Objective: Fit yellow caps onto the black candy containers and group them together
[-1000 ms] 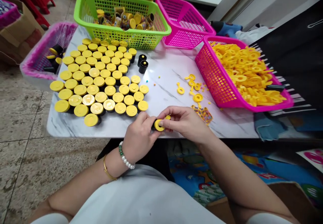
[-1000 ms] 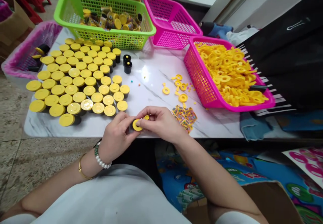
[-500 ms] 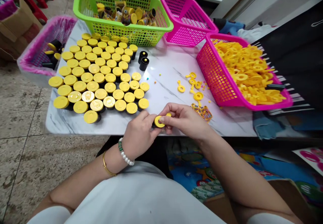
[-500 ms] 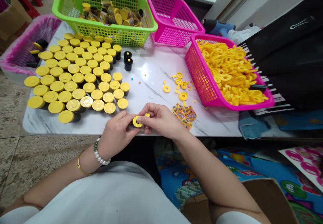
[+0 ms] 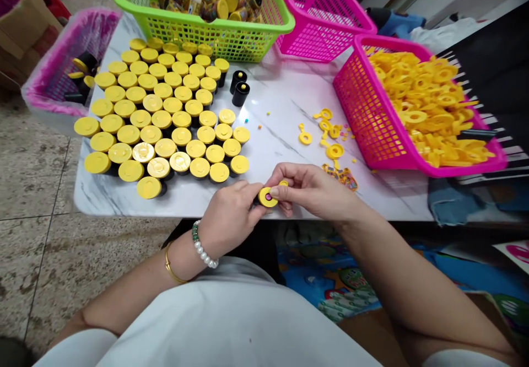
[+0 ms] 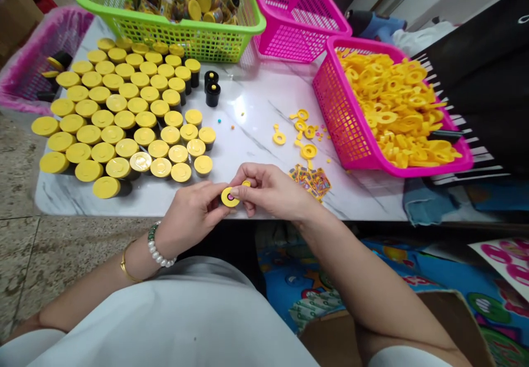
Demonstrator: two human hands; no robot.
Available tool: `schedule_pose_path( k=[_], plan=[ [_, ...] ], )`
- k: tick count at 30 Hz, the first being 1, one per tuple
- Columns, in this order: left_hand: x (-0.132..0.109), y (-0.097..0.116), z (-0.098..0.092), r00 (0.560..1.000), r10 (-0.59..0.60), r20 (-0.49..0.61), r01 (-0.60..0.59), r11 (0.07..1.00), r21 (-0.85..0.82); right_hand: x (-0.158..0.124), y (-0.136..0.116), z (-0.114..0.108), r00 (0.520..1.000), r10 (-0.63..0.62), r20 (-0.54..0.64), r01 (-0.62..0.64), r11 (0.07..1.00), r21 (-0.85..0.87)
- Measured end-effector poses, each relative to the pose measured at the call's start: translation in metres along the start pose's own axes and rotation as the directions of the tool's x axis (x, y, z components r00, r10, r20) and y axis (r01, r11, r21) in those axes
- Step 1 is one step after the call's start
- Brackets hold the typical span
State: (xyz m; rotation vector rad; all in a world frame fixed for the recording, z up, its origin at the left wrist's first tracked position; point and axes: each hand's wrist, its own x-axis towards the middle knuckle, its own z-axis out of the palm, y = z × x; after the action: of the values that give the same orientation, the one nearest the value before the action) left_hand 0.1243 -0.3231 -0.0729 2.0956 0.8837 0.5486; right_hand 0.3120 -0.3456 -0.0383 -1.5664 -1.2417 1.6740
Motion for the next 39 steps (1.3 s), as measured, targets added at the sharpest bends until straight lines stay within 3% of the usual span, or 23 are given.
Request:
schedule_pose_path(
  k=[8,15,18,21,25,28,31,35,39],
  plan=[
    [-0.002,0.001,-0.005,0.999,0.033,-0.041,-0.037,0.993,-0.108,-0.004,0.003,0.009,0.999,-0.013,-0.045,0.011,0.999,-0.038],
    [0.003,0.006,-0.007,0.99,-0.142,-0.012,0.135,0.959,-0.249,-0.004,0.009,0.013,0.994,-0.03,-0.104,0.027,0.999,-0.027],
    [-0.001,0.004,-0.002,0.993,-0.099,-0.059,0.082,0.967,-0.241,-0.003,0.012,0.016,0.99,-0.023,-0.138,0.02,1.0,-0.018],
    [-0.008,0.0,0.007,0.979,0.003,-0.202,-0.03,0.991,-0.132,-0.003,0.012,0.018,0.973,-0.035,-0.227,0.019,0.997,-0.075],
    [-0.014,-0.003,0.018,0.955,0.083,-0.283,-0.087,0.996,0.0,-0.013,0.013,0.017,0.941,-0.102,-0.323,0.1,0.995,-0.023],
    [-0.014,-0.001,0.019,0.959,0.088,-0.269,-0.08,0.996,0.042,-0.018,0.016,0.011,0.953,-0.101,-0.285,0.16,0.969,0.19],
    [-0.01,0.001,0.016,0.975,0.064,-0.213,-0.052,0.997,0.06,-0.011,0.016,0.006,0.988,-0.024,-0.155,0.072,0.945,0.318],
    [-0.006,0.001,0.012,0.985,0.059,-0.159,-0.047,0.996,0.079,0.005,0.008,0.006,0.996,0.076,0.038,-0.083,0.969,0.234],
    [-0.005,-0.001,0.014,0.986,0.042,-0.16,-0.025,0.994,0.109,0.007,0.007,0.013,0.998,0.061,0.034,-0.064,0.992,0.109]
  ],
)
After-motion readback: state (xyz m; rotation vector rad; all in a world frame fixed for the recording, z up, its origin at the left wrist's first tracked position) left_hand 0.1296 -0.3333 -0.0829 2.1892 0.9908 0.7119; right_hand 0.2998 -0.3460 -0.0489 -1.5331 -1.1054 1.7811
